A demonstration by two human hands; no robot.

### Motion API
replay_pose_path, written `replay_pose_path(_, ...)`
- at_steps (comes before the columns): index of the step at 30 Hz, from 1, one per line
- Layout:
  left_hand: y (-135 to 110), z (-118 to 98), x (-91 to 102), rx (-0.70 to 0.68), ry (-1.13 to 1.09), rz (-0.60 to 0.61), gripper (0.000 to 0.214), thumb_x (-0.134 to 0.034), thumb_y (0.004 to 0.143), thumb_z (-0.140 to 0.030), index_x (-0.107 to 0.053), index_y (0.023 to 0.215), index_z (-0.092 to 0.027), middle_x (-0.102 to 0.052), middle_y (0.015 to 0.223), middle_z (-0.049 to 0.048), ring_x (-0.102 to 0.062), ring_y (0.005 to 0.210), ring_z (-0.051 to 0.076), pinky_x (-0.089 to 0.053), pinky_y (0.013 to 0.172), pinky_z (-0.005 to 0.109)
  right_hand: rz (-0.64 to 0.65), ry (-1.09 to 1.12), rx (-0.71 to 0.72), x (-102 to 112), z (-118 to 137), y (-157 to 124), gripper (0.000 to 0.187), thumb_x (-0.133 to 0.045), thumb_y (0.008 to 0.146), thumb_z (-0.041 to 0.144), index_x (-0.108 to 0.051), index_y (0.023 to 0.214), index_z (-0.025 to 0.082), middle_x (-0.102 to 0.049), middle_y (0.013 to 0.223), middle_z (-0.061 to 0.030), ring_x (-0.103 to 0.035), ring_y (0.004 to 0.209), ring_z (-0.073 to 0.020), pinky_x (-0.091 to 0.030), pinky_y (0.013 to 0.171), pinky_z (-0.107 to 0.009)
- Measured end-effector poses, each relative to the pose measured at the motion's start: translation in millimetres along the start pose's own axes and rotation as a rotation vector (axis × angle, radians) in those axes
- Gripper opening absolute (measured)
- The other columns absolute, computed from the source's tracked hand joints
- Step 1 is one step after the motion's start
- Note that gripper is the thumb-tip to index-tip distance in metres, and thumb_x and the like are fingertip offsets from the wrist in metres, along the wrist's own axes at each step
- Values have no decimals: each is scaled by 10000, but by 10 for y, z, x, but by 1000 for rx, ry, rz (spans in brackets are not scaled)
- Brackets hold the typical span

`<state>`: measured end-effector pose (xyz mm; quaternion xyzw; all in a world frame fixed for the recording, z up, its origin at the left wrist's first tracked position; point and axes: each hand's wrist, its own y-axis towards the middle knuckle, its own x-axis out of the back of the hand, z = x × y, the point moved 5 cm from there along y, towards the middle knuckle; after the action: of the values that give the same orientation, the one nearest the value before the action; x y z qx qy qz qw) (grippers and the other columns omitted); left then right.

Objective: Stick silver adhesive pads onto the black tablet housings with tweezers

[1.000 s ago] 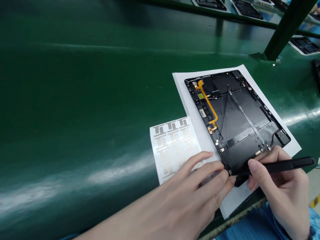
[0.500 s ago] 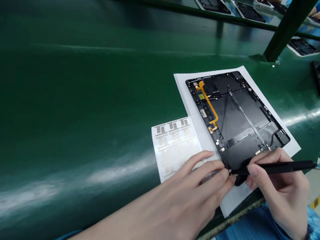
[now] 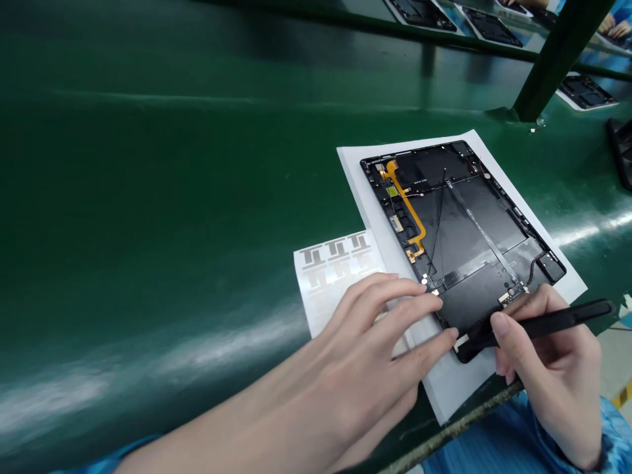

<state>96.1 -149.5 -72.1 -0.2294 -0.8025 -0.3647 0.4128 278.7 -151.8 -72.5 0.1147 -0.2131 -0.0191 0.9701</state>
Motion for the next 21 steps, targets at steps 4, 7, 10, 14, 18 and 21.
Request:
replay_pose_path(4,-12,-17,-26,6,5,-20,448,-443,853,31,-626,1188,-205,-618,1213,98,-500,1208,280,-491,1011,487,4,-19,-37,-15,-7,12,249,-641,914,185,-544,686,197,-526,557,50,-512,407,-64,-441,375,-139)
replay_pose_path(7,-19,-12,-44,-3,41,-42,432,-467,856,17,-627,1185,-213,-630,1208,86,-496,1225,277,-475,1035,480,-11,-32,-43,-8,5,23,265,-650,900,188,-542,658,192,-511,533,55,-500,393,-60,-426,365,-133)
replay_pose_path(10,-20,-2,-51,-18,57,-41,409,-464,873,0,-628,1182,-213,-639,1200,83,-495,1234,274,-465,1045,473,-11,-47,-42,-5,20,28,260,-647,898,181,-546,658,191,-518,532,57,-501,392,-57,-419,364,-131)
replay_pose_path(14,-11,-9,-48,-25,49,-1,410,-429,899,11,-616,1202,-194,-644,1207,91,-482,1256,274,-458,1057,472,-47,-73,24,-11,47,-7,240,-644,895,150,-544,683,202,-555,576,45,-531,439,-66,-427,387,-141)
replay_pose_path(18,-11,-26,-48,-23,59,-10,400,-402,919,20,-603,1202,-180,-643,1203,93,-471,1264,272,-446,1064,475,-110,-56,152,-46,65,-127,195,-673,857,100,-553,768,226,-634,660,20,-606,530,-108,-455,444,-205)
replay_pose_path(21,-18,-26,-59,-25,49,-30,413,-383,913,28,-602,1190,-186,-644,1195,89,-475,1255,270,-443,1060,480,-142,-19,136,-84,26,-221,205,-694,842,115,-537,828,245,-675,708,12,-629,551,-137,-463,471,-260)
